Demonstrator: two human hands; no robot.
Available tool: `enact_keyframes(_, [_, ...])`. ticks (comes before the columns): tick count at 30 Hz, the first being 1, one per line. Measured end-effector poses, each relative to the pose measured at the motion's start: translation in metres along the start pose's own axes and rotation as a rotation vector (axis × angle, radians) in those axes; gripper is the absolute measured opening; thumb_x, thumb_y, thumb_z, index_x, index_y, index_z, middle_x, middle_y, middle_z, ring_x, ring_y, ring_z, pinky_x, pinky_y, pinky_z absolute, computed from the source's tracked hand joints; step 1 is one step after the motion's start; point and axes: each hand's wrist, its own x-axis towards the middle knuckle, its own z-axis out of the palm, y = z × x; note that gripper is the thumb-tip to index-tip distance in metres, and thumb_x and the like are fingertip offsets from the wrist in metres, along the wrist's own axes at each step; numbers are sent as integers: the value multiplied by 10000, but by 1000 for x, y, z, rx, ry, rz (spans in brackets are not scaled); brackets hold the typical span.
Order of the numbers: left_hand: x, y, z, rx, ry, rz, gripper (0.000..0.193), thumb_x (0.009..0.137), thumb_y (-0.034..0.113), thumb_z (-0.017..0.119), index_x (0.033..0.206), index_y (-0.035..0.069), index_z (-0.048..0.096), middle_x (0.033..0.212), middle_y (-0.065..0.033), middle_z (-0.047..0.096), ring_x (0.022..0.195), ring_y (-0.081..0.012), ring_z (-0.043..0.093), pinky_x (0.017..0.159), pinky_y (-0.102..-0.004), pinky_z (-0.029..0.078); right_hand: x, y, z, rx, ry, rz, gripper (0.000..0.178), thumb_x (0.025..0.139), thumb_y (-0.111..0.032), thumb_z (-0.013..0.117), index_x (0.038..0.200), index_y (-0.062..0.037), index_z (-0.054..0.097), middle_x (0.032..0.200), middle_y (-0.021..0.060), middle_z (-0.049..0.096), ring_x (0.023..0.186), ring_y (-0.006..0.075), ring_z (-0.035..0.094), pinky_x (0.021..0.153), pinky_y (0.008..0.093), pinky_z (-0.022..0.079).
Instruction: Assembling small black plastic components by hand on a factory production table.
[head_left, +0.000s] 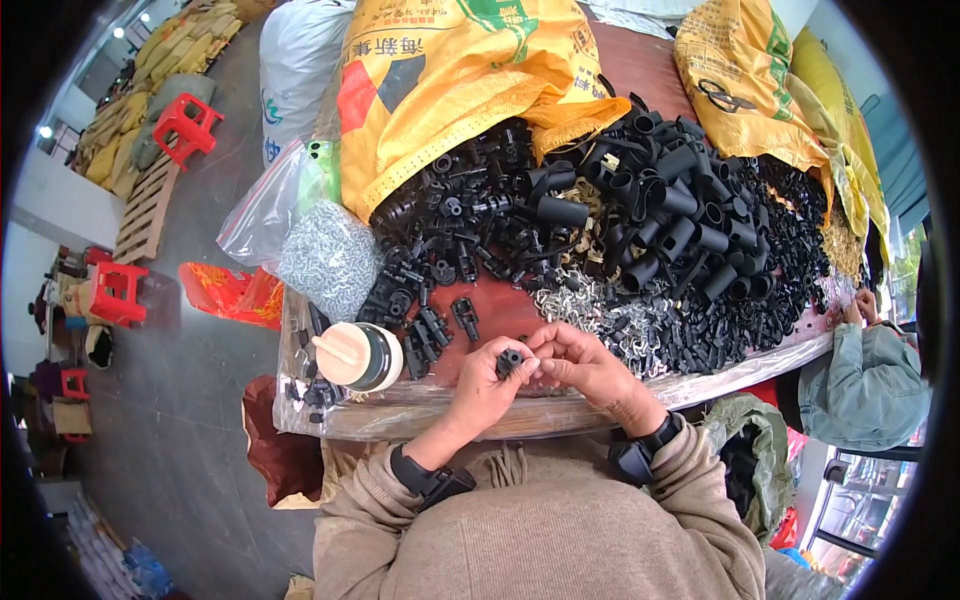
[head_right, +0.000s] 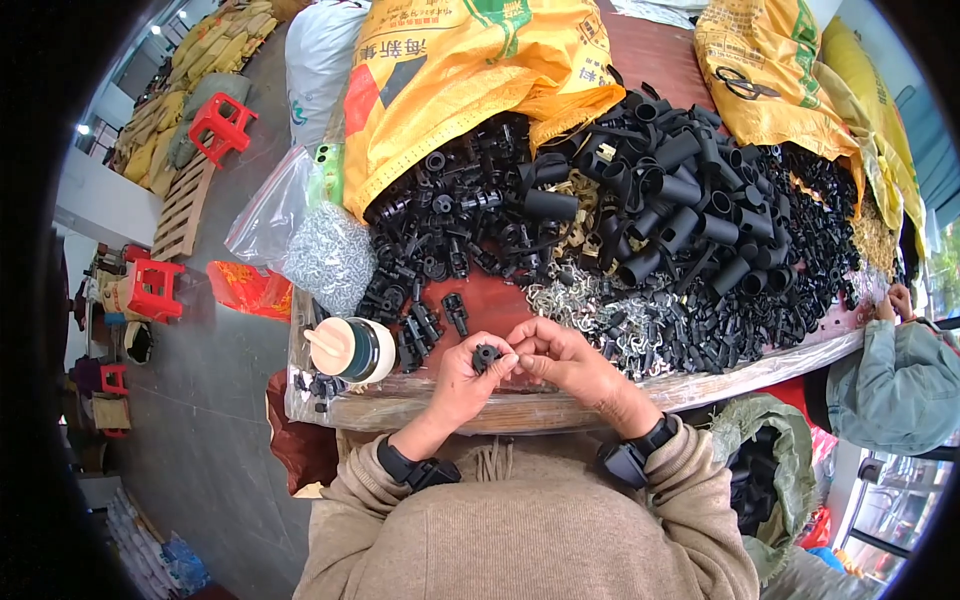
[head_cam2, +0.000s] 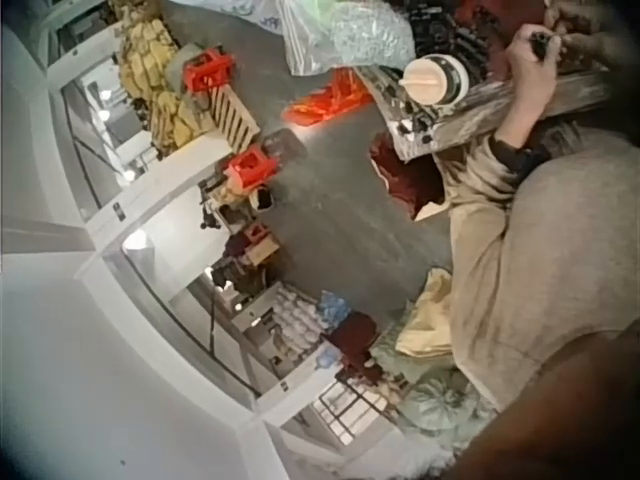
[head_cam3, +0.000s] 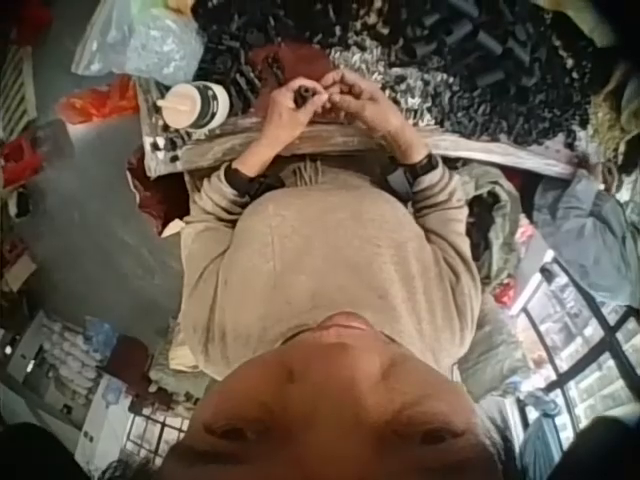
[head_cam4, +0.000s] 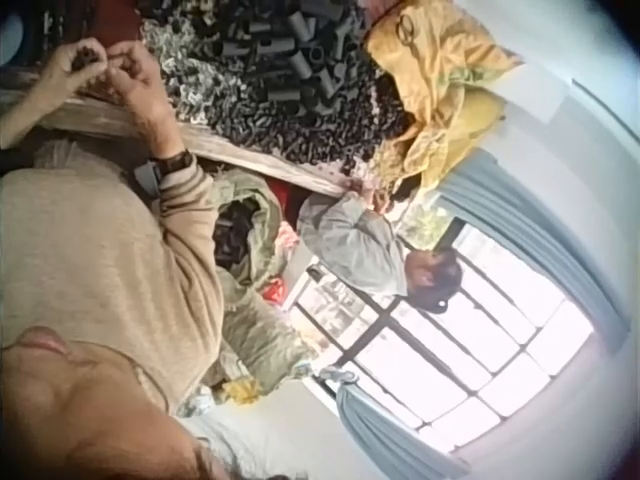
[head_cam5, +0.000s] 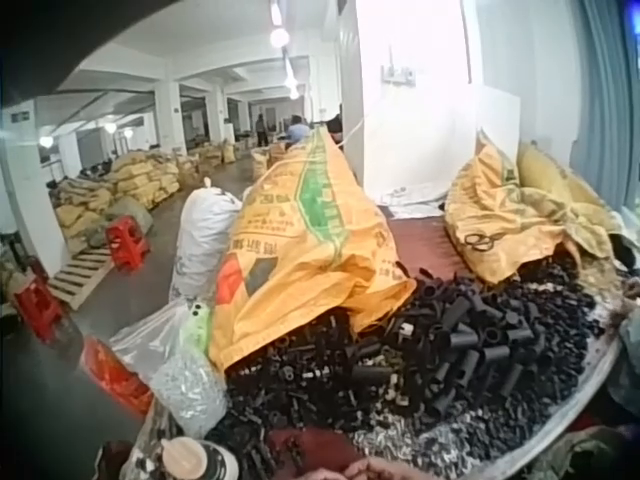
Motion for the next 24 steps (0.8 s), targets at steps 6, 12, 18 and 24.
enact_keyframes(6, [-2, 6, -7, -116, 77, -142, 76, 809, 89, 577, 795, 19, 550, 642, -6, 543, 553, -61, 491, 489, -191, 397, -10, -14, -4, -1204, 275, -367, 167, 776, -77, 559, 934, -31, 528, 808, 85, 554, 694, 226, 549, 587, 267, 432])
enact_keyframes(12, [-8, 13, -3, -291, 55, -162, 82, 816, 87, 563, 787, 13, 547, 628, -12, 530, 537, -68, 479, 478, -198, 389, -13, -20, 15, -1214, 305, -518, 202, 713, -31, 594, 910, -24, 550, 835, 110, 553, 684, 295, 542, 573, 350, 457])
enact_keyframes(18, [-14, 26, -1, -348, 3, -244, 98, 825, 105, 549, 769, 24, 540, 627, -10, 525, 528, -71, 472, 475, -197, 382, -16, -25, 35, -1171, 265, -608, 203, 715, -33, 567, 915, -16, 538, 824, 134, 535, 740, 303, 535, 630, 368, 443])
enact_keyframes(24, [-19, 38, -4, -424, -7, -339, 127, 817, 149, 567, 754, 43, 538, 633, -3, 522, 525, -76, 471, 463, -201, 359, -22, -36, 30, -1571, 362, -477, 191, 713, -35, 562, 904, -19, 548, 815, 125, 544, 734, 300, 540, 644, 358, 448])
